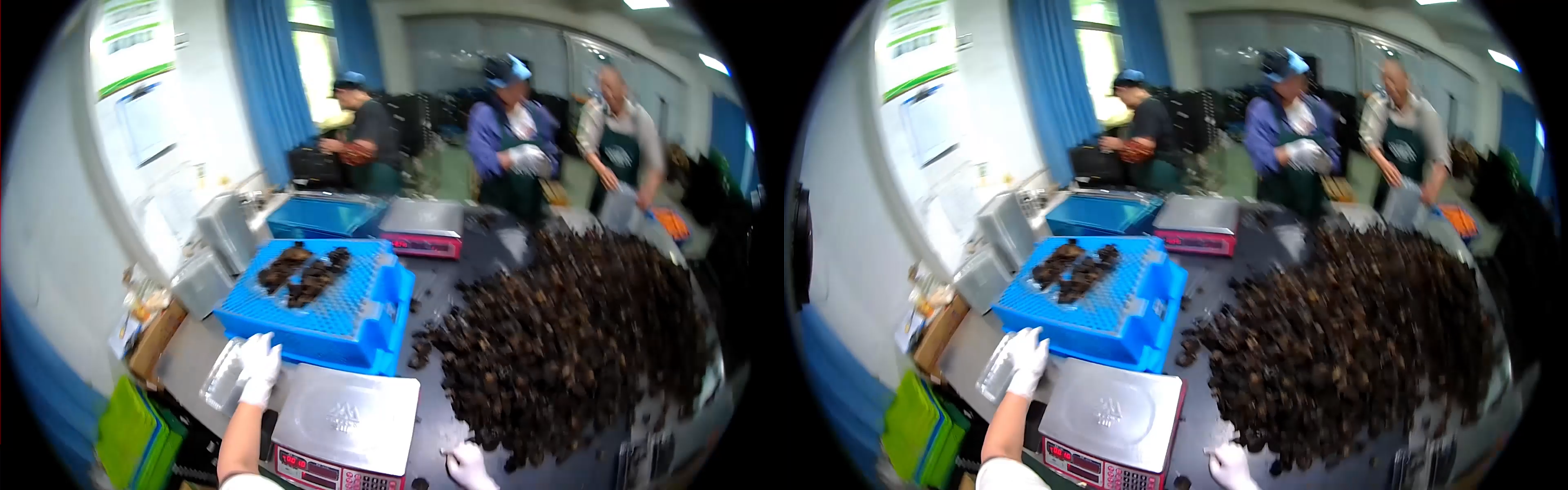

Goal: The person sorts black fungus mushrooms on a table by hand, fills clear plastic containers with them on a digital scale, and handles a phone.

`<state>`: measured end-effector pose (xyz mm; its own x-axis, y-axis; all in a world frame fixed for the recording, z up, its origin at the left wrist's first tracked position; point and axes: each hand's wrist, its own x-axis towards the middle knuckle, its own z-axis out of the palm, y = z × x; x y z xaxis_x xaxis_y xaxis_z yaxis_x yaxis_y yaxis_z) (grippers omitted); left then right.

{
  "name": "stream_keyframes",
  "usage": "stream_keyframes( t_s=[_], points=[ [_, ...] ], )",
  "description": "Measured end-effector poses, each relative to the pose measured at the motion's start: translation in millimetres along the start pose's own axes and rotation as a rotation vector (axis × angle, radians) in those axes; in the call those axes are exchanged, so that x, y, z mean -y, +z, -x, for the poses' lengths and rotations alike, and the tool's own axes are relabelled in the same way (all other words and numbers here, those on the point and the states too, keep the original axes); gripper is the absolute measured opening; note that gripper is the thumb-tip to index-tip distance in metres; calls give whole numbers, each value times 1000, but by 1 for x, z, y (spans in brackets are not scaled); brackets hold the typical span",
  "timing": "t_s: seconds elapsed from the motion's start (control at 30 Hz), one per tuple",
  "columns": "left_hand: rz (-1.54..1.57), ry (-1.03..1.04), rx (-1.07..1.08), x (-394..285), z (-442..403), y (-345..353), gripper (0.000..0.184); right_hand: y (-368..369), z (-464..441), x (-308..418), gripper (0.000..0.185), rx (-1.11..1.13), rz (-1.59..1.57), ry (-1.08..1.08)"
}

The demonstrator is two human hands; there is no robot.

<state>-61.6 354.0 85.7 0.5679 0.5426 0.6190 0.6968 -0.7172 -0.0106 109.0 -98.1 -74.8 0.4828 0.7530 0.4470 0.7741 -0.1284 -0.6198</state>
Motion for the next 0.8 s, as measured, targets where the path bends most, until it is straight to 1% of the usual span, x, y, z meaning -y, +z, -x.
stream_keyframes(
  t_s=[0.03,0.07,0.1,0.13,0.17,0.2,0.23,0.27,0.33,0.4,0.43,0.47,0.53,0.57,0.6,0.63,0.67,0.7,0.73,0.8],
  points=[
    [-113,-39,10,22,19,12,37,-5,-3,12,18,12,12,115],
    [-69,-126,51,34,35,6,41,-5,-2,14,16,54,53,145],
    [-28,-215,90,44,50,0,46,-6,-3,12,13,90,60,110],
    [60,-158,139,54,64,-11,47,-5,1,12,11,86,52,126],
    [-200,-447,302,82,84,11,42,-4,3,13,11,75,59,122],
    [-76,-415,393,100,96,10,35,-5,3,12,15,71,-47,116],
    [-110,-311,370,108,104,5,29,-3,6,14,19,99,-26,122],
    [-211,-244,316,129,116,14,25,-13,5,24,25,170,13,132],
    [106,-443,131,142,118,18,22,-17,13,33,32,106,13,40],
    [136,-561,145,151,115,21,22,-19,21,41,34,77,-13,48],
    [151,-566,110,160,115,30,18,-22,26,47,36,67,-24,40],
    [304,-618,250,171,110,27,16,-27,30,50,36,48,-109,89],
    [601,-670,198,190,114,38,19,-43,37,55,32,-46,-102,242],
    [598,-644,236,192,114,36,24,-49,41,54,28,-55,-110,302],
    [394,-563,252,192,114,36,27,-53,44,51,25,-66,-111,355],
    [315,-532,227,188,117,37,27,-54,49,49,21,-101,-75,373],
    [241,-500,199,179,120,35,28,-54,55,50,22,-140,-70,364],
    [173,-495,221,169,123,32,29,-56,55,52,21,38,-54,388],
    [169,-489,226,177,123,35,29,-58,55,55,21,220,-37,409],
    [366,-539,289,189,124,39,31,-31,63,60,21,36,-113,220]
  ],
)
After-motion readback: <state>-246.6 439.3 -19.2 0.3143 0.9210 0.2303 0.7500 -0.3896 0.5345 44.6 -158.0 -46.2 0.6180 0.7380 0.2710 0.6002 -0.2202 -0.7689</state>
